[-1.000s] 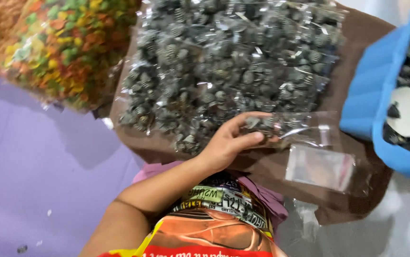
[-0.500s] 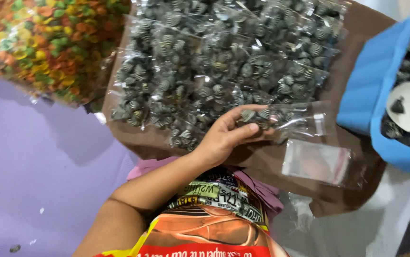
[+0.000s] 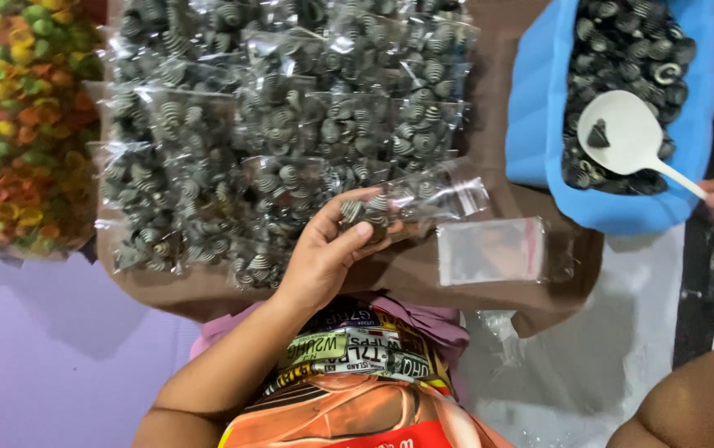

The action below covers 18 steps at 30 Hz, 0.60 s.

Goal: The person uses a spoon to scoop small spiral-shaped snacks from a blue container and places them into small plastic bags, then seals the bags by hand.

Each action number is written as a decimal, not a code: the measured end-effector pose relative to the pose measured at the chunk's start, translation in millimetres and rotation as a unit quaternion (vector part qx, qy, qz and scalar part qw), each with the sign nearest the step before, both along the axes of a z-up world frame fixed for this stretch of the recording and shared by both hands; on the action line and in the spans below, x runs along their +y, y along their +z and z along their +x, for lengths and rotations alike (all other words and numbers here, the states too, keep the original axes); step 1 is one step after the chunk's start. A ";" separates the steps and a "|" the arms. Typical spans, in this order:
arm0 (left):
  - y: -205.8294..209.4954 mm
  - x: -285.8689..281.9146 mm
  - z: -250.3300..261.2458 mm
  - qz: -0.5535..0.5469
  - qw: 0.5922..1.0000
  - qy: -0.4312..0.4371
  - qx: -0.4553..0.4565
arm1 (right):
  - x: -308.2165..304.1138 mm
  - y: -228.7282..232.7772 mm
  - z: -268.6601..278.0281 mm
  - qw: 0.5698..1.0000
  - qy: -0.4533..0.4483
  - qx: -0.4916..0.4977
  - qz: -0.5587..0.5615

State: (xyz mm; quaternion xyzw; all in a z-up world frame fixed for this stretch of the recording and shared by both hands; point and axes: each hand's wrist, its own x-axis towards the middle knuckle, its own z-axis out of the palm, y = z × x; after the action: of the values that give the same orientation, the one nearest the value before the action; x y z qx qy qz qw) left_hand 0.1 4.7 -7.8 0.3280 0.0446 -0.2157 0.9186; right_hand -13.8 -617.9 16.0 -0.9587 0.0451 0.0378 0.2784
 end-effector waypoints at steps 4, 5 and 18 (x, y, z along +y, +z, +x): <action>4.5 -4.6 0.6 0.007 1.000 -0.009 0.002 | 21.5 26.1 -4.7 0.996 0.072 -0.023 -0.054; 4.6 -5.8 0.9 0.008 1.000 -0.006 -0.008 | 22.8 29.4 -6.6 0.995 0.080 -0.019 -0.056; 8.2 -16.6 -4.8 0.024 1.000 -0.015 0.001 | 205.5 111.1 -15.5 0.984 0.120 -0.065 -0.113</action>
State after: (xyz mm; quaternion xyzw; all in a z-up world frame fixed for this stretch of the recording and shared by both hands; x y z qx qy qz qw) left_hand -4.7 -11.9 0.4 0.3502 0.0455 -0.2285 0.9072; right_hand -29.3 -412.4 127.0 -0.9829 -0.0844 0.0033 0.1636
